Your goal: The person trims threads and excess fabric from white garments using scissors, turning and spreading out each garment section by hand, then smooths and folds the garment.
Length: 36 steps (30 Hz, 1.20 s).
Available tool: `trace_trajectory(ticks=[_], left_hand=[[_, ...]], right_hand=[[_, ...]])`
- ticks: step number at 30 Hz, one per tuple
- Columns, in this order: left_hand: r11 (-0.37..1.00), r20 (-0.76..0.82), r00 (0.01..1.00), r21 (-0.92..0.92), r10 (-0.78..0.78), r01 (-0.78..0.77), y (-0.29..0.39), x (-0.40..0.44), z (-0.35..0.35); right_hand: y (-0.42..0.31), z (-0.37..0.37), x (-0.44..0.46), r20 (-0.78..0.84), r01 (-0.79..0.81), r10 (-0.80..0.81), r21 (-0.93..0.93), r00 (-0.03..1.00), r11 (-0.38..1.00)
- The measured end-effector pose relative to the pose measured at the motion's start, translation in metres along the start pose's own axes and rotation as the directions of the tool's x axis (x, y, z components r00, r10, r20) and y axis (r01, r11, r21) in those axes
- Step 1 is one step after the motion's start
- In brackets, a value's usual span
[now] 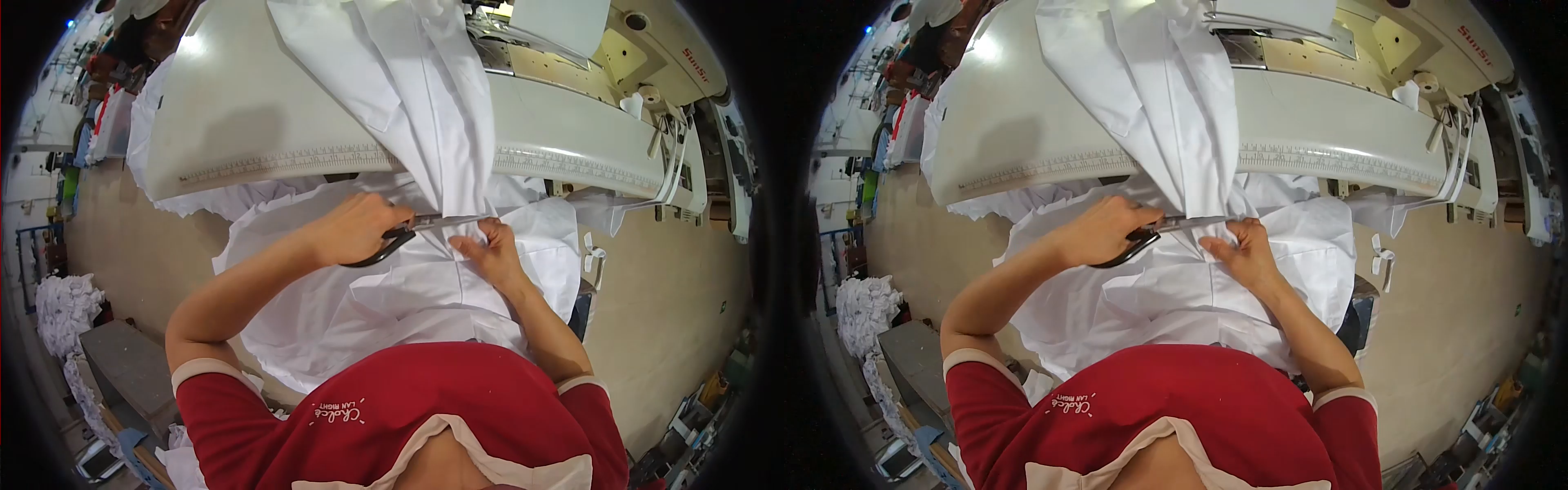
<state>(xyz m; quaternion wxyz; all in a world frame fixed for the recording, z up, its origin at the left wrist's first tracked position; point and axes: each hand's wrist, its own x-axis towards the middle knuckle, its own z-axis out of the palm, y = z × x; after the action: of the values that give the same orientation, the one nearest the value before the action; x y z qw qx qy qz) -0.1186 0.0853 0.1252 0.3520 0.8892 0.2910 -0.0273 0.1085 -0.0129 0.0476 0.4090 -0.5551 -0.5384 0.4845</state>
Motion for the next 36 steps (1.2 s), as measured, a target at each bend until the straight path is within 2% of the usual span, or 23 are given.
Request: trace_trajectory(ticks=[1, 2, 4, 5, 6, 7, 9, 12, 14, 15, 17, 19, 20, 21, 22, 23, 24, 27, 30, 33, 34, 36], left_hand=[[0.999, 0.020, 1.000, 0.042, 0.001, -0.002, 0.000, -0.004, -0.001], [0.994, 0.057, 0.998, 0.109, -0.023, 0.016, 0.006, -0.012, -0.007], [0.992, -0.232, 0.970, 0.115, 0.067, -0.041, 0.006, -0.027, -0.022], [0.990, -0.366, 0.924, 0.125, 0.114, -0.072, 0.006, -0.034, -0.030], [0.977, -0.530, 0.833, 0.207, 0.157, -0.052, -0.001, -0.031, -0.046], [0.959, -0.672, 0.710, 0.282, 0.212, -0.020, -0.014, -0.021, -0.068], [0.856, -0.728, 0.639, 0.474, 0.249, 0.206, -0.049, 0.005, -0.113], [0.940, -0.764, 0.634, 0.290, 0.116, 0.177, -0.107, 0.038, -0.140], [0.981, -0.790, 0.613, 0.101, -0.023, 0.167, -0.120, 0.046, -0.142], [0.965, -0.802, 0.598, 0.162, 0.009, 0.204, -0.122, 0.042, -0.140], [0.915, -0.821, 0.567, 0.281, 0.072, 0.291, -0.124, 0.016, -0.131], [0.909, -0.826, 0.563, 0.255, 0.027, 0.331, -0.123, -0.041, -0.112], [0.948, -0.820, 0.570, 0.138, -0.054, 0.287, -0.113, -0.077, -0.099], [0.938, -0.788, 0.582, 0.016, -0.200, 0.345, -0.099, -0.112, -0.089], [0.927, -0.759, 0.602, -0.004, -0.248, 0.376, -0.084, -0.146, -0.079], [0.889, -0.716, 0.593, -0.084, -0.368, 0.450, -0.071, -0.177, -0.068], [0.837, -0.663, 0.571, -0.160, -0.484, 0.523, -0.059, -0.203, -0.058], [0.766, -0.601, 0.534, -0.222, -0.595, 0.604, -0.014, -0.255, -0.047], [0.739, -0.606, 0.473, -0.314, -0.639, 0.596, 0.000, -0.292, -0.040], [0.658, -0.583, 0.307, -0.689, -0.752, 0.303, 0.005, -0.314, -0.043], [0.593, -0.545, 0.240, -0.768, -0.803, 0.241, 0.010, -0.316, -0.049], [0.656, -0.599, 0.301, -0.741, -0.742, 0.141, 0.009, -0.328, -0.056]], right_hand=[[0.007, 0.000, 0.000, -0.026, 0.079, -0.081, -0.084, 0.996, 0.993], [0.011, -0.005, 0.001, 0.097, -0.017, 0.034, -0.171, 0.995, 0.985], [0.014, -0.005, 0.008, -0.057, 0.065, -0.118, -0.564, 0.991, 0.823], [0.017, -0.003, 0.011, -0.112, 0.064, -0.211, -0.727, 0.971, 0.683], [0.022, -0.003, 0.016, -0.112, 0.022, -0.178, -0.789, 0.978, 0.615], [0.021, -0.002, 0.017, -0.133, 0.038, -0.216, -0.767, 0.967, 0.641], [0.018, -0.002, 0.020, -0.179, 0.072, -0.289, -0.727, 0.940, 0.683], [-0.008, -0.016, 0.010, -0.142, 0.364, -0.554, -0.618, 0.821, 0.697], [-0.032, -0.025, 0.006, -0.113, 0.468, -0.603, -0.524, 0.790, 0.711], [-0.045, -0.029, 0.002, -0.100, 0.516, -0.624, -0.470, 0.775, 0.716], [-0.069, -0.039, 0.011, -0.125, 0.504, -0.650, -0.530, 0.749, 0.682], [-0.089, -0.043, 0.035, -0.079, 0.535, -0.721, -0.616, 0.688, 0.579], [-0.094, -0.043, 0.047, -0.027, 0.537, -0.699, -0.619, 0.714, 0.573], [-0.098, -0.041, 0.060, 0.025, 0.541, -0.674, -0.620, 0.738, 0.569], [-0.102, -0.037, 0.074, 0.058, 0.529, -0.643, -0.629, 0.763, 0.570], [-0.104, -0.032, 0.087, 0.094, 0.518, -0.609, -0.637, 0.787, 0.571], [-0.105, -0.026, 0.098, 0.143, 0.545, -0.619, -0.650, 0.772, 0.530], [-0.111, -0.003, 0.127, 0.284, 0.629, -0.638, -0.660, 0.716, 0.412], [-0.106, 0.032, 0.148, 0.369, 0.681, -0.639, -0.644, 0.675, 0.349], [-0.097, 0.047, 0.164, 0.416, 0.752, -0.673, -0.569, 0.612, 0.332], [-0.096, 0.050, 0.164, 0.394, 0.745, -0.666, -0.546, 0.633, 0.385], [-0.096, 0.057, 0.161, 0.349, 0.721, -0.649, -0.496, 0.676, 0.484]])
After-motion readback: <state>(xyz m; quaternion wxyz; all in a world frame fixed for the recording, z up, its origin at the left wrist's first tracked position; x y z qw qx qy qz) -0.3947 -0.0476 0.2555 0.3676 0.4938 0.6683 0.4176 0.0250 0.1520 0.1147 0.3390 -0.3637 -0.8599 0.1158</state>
